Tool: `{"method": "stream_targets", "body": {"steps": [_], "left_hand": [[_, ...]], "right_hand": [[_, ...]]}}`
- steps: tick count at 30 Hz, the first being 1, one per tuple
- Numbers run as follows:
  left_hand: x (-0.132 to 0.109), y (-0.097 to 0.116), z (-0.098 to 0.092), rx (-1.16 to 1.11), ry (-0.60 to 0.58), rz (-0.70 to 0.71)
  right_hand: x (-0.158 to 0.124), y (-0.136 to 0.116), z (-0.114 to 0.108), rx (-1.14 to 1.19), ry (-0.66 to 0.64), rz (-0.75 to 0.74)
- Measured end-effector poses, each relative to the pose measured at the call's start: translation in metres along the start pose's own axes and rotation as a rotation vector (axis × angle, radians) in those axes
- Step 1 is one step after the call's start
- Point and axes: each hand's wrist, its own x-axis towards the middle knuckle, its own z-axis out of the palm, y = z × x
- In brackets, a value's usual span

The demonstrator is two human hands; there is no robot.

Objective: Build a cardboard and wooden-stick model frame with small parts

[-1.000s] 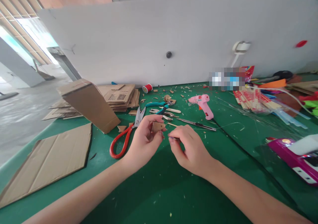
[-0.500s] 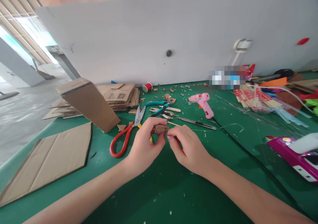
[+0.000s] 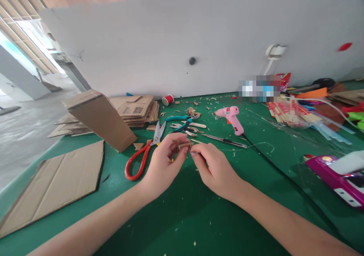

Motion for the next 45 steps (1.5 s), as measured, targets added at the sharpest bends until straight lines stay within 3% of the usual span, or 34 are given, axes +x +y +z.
{"method": "stream_targets", "body": {"steps": [3, 9, 17, 31, 40, 45], "left_hand": [[0.002, -0.004, 0.002, -0.058, 0.001, -0.102], [0.006, -0.005, 0.001, -0.051, -0.001, -0.125], [0.000, -0.007, 0.002, 0.050, 0.041, -0.108], [-0.006, -0.013, 0.014, -0.049, 0.097, -0.092], [-0.006, -0.010, 0.019, -0.039, 0.143, -0.199], [-0.007, -0.014, 0.019, 0.009, 0.164, -0.132]], "right_hand": [[0.001, 0.002, 0.001, -0.009, -0.008, 0.026], [0.001, 0.008, 0.002, 0.020, -0.034, 0.050], [0.002, 0.013, 0.004, 0.104, -0.074, 0.064], [0.001, 0.013, 0.011, 0.237, -0.059, 0.173], [0.000, 0.015, 0.016, 0.218, -0.083, 0.178], [-0.001, 0.013, 0.017, 0.191, -0.101, 0.188]]}}
